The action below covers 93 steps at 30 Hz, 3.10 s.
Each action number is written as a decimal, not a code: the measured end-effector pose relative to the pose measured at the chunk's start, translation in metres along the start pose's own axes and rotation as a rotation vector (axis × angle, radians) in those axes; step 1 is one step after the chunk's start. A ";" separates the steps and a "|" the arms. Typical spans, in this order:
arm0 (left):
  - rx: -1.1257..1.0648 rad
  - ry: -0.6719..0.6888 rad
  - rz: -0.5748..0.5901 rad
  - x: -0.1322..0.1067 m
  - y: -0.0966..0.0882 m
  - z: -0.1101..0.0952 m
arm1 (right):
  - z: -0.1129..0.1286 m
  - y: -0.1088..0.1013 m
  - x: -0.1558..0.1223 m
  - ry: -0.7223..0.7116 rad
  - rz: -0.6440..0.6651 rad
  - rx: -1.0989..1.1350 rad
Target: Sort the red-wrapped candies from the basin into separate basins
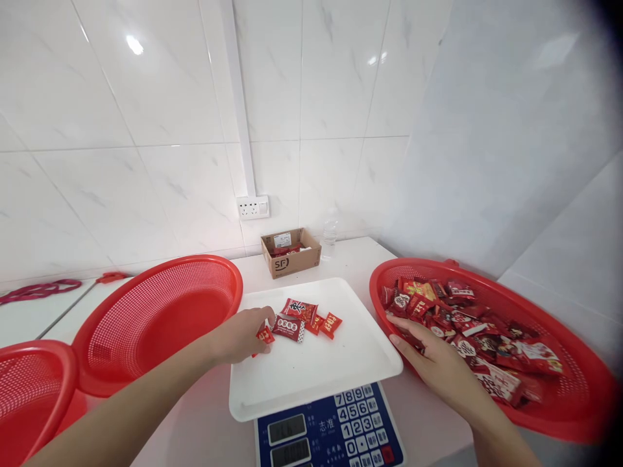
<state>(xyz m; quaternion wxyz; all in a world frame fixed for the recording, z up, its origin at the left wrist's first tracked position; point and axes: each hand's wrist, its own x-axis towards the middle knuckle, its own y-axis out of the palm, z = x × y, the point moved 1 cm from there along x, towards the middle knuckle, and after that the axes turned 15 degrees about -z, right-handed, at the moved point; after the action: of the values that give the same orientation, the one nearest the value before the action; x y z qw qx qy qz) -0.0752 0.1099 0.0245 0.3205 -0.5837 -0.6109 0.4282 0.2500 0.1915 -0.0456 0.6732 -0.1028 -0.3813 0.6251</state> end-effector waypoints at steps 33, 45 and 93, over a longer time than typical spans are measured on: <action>0.082 0.203 -0.371 -0.002 0.011 -0.010 | -0.007 0.004 -0.001 -0.050 -0.003 -0.066; 0.288 0.083 -0.502 0.013 -0.031 0.052 | -0.013 0.008 -0.002 -0.078 -0.034 -0.072; 0.358 0.472 -0.054 0.063 0.058 -0.075 | -0.006 0.006 -0.005 -0.115 -0.005 -0.179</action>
<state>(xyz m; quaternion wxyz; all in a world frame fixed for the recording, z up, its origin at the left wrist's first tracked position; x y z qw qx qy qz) 0.0098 0.1805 -0.0020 0.5630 -0.5848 -0.4494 0.3729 0.2491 0.1898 -0.0556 0.6398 -0.1253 -0.4740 0.5918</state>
